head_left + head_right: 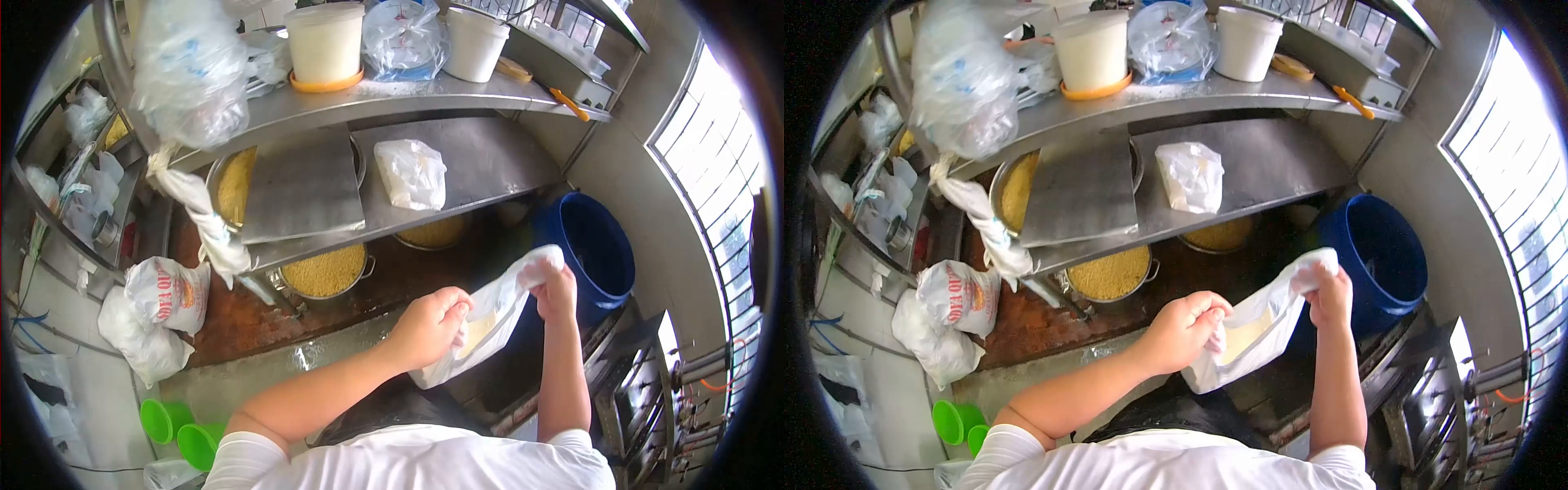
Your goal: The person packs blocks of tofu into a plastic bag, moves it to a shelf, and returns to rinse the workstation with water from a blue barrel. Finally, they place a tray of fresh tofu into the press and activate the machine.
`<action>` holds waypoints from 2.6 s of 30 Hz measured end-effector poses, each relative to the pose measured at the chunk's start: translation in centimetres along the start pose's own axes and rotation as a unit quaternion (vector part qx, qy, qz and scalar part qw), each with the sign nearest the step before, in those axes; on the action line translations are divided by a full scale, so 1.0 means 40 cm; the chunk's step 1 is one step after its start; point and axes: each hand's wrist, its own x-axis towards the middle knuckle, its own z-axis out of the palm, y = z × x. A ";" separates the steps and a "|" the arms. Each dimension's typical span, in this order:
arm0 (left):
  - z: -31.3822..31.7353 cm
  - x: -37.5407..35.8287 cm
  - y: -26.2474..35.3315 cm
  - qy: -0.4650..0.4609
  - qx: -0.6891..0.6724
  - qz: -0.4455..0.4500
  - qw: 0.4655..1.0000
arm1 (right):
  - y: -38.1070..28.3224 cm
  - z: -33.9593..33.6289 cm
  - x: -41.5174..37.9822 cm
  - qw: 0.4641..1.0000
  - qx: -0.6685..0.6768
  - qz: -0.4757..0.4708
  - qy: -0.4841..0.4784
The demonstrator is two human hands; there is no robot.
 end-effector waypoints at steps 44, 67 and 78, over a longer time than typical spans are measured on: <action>-0.373 0.059 -0.306 0.251 0.238 -0.147 0.927 | 0.615 0.306 0.726 0.886 -0.434 -0.161 0.004; -0.325 -1.360 -0.367 0.628 0.273 -0.330 0.649 | 1.198 1.056 -0.470 0.245 -0.593 -0.129 -0.756; -0.650 -1.828 -0.390 0.655 0.175 -0.497 0.541 | 1.557 1.478 -0.778 0.228 -0.686 0.095 -0.684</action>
